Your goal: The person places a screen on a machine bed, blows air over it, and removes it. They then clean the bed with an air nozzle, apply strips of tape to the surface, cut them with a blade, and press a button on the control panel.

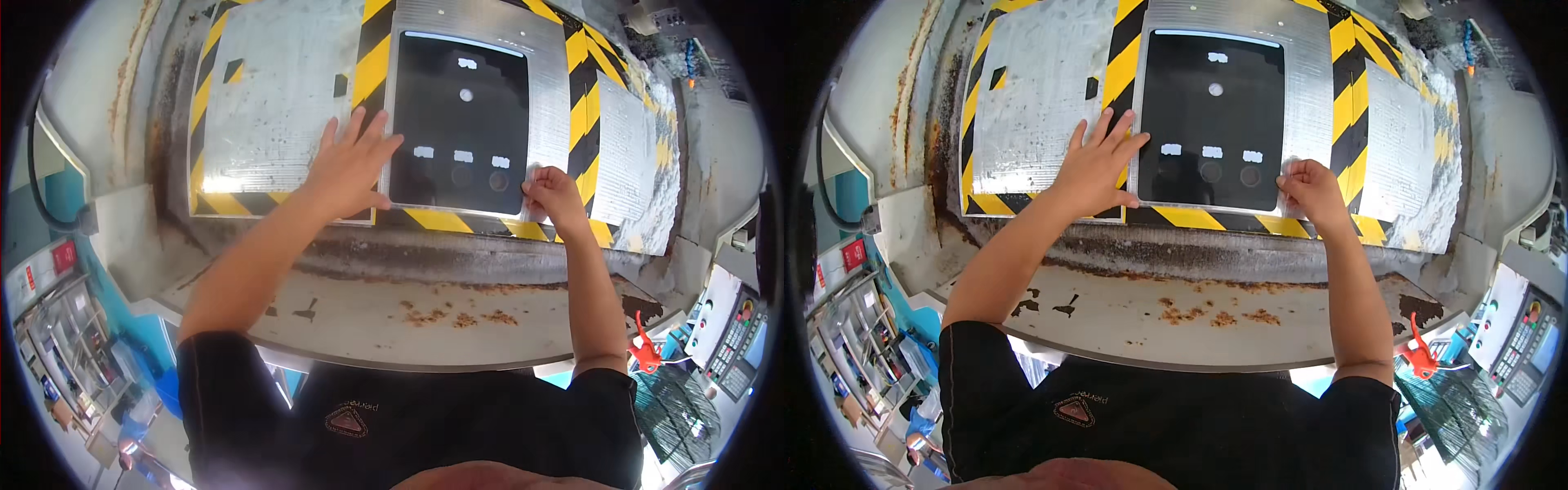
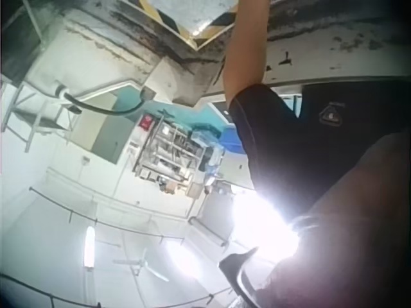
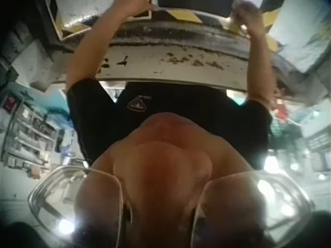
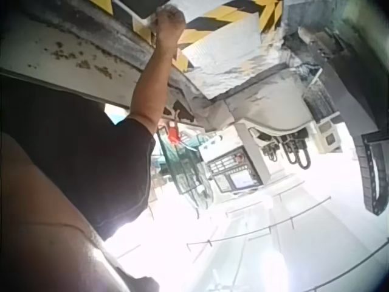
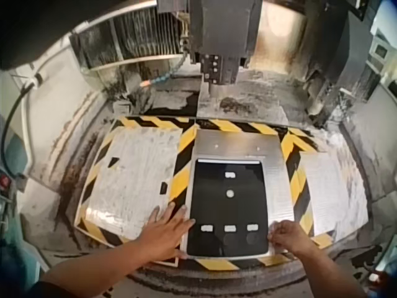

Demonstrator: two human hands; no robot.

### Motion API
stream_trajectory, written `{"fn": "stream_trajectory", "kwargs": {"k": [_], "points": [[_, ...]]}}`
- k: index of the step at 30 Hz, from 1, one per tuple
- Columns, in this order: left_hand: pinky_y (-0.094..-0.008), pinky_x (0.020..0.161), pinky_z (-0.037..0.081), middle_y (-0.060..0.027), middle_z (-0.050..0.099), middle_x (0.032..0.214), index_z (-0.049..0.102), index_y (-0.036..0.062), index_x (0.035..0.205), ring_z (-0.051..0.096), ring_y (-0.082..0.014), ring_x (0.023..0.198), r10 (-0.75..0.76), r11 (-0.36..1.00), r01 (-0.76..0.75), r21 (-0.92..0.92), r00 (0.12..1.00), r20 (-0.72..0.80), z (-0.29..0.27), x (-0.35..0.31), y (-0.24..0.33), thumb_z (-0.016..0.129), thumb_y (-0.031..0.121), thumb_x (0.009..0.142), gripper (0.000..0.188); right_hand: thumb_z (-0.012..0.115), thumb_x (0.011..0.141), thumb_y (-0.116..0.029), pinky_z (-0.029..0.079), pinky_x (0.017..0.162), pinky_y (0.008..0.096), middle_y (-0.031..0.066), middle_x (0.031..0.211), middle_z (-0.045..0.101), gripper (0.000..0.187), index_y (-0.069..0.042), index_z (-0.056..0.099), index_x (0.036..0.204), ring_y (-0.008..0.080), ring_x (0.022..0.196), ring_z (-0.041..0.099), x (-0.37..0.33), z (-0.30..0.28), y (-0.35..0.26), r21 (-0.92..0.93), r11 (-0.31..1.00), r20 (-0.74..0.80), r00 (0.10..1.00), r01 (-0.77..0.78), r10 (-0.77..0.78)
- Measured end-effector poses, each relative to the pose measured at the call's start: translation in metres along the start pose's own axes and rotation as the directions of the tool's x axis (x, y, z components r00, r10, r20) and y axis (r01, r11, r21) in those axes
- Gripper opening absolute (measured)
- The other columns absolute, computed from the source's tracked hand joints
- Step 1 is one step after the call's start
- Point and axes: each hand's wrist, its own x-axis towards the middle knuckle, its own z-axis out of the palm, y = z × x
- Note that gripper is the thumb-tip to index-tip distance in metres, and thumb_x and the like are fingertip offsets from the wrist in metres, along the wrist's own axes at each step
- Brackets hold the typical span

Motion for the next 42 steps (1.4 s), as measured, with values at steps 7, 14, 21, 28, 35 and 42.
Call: {"fn": "stream_trajectory", "kwargs": {"k": [7, 14, 21, 28, 35, 42], "points": [[-0.0607, 0.121, 0.015, -0.0094, 0.019, 0.167, 0.032, 0.0257, 0.157, 0.013, -0.0366, 0.155, 0.002, 1.000, -0.002, 0.007, 0.999, 0.044, -0.004, 0.004, -0.003, 0.086, 0.052, 0.068, 0.107, 0.072, 0.089, -0.003, 0.047, 0.058, 0.0232, 0.0031, 0.079, 0.065, 0.015, 0.002, 0.061, 0.097, 0.0082, 0.064, 0.058, 0.000, -0.002, -0.006, -0.014, 1.000, 0.026, 1.000, 0.001, -0.001], [-0.0607, 0.121, 0.014, -0.0090, 0.020, 0.167, 0.030, 0.0277, 0.158, 0.012, -0.0371, 0.155, -0.004, 1.000, 0.004, 0.005, 0.997, 0.079, -0.006, 0.005, -0.003, 0.086, 0.053, 0.068, 0.108, 0.072, 0.089, -0.002, 0.047, 0.056, 0.0236, 0.0035, 0.078, 0.065, 0.013, 0.002, 0.061, 0.095, 0.0086, 0.063, 0.058, 0.001, -0.001, -0.006, -0.009, 1.000, 0.037, 0.999, -0.001, 0.001], [-0.0603, 0.121, 0.014, -0.0085, 0.019, 0.168, 0.029, 0.0280, 0.158, 0.012, -0.0367, 0.155, -0.001, 1.000, 0.001, -0.001, 0.997, 0.082, -0.006, 0.006, -0.004, 0.086, 0.053, 0.068, 0.109, 0.072, 0.089, -0.002, 0.047, 0.056, 0.0237, 0.0037, 0.078, 0.065, 0.014, 0.002, 0.061, 0.095, 0.0089, 0.064, 0.058, -0.001, -0.001, -0.008, -0.003, 1.000, 0.033, 0.999, -0.005, 0.005], [-0.0599, 0.122, 0.013, -0.0086, 0.019, 0.168, 0.030, 0.0275, 0.158, 0.012, -0.0361, 0.155, -0.009, 1.000, 0.008, 0.006, 0.994, 0.109, -0.008, 0.008, -0.002, 0.086, 0.053, 0.068, 0.109, 0.072, 0.090, -0.001, 0.048, 0.057, 0.0238, 0.0037, 0.079, 0.065, 0.012, 0.002, 0.061, 0.094, 0.0086, 0.065, 0.058, -0.001, 0.000, -0.009, -0.016, 1.000, 0.021, 1.000, -0.001, 0.001], [-0.0595, 0.122, 0.014, -0.0089, 0.020, 0.167, 0.031, 0.0271, 0.157, 0.013, -0.0353, 0.155, -0.004, 1.000, 0.004, 0.001, 0.995, 0.097, -0.008, 0.008, -0.002, 0.087, 0.052, 0.067, 0.109, 0.072, 0.089, -0.002, 0.049, 0.058, 0.0232, 0.0037, 0.079, 0.065, 0.013, 0.002, 0.062, 0.095, 0.0086, 0.066, 0.059, -0.001, -0.002, -0.008, -0.024, 1.000, 0.034, 0.999, 0.001, 0.000], [-0.0589, 0.122, 0.013, -0.0092, 0.022, 0.167, 0.034, 0.0267, 0.156, 0.014, -0.0340, 0.155, -0.022, 1.000, 0.020, 0.025, 0.994, 0.111, -0.016, 0.008, 0.005, 0.087, 0.051, 0.067, 0.107, 0.072, 0.090, -0.002, 0.049, 0.059, 0.0218, 0.0027, 0.080, 0.065, 0.014, 0.003, 0.062, 0.098, 0.0075, 0.068, 0.060, -0.004, -0.001, -0.015, -0.024, 0.999, 0.020, 0.999, -0.036, 0.036]]}}
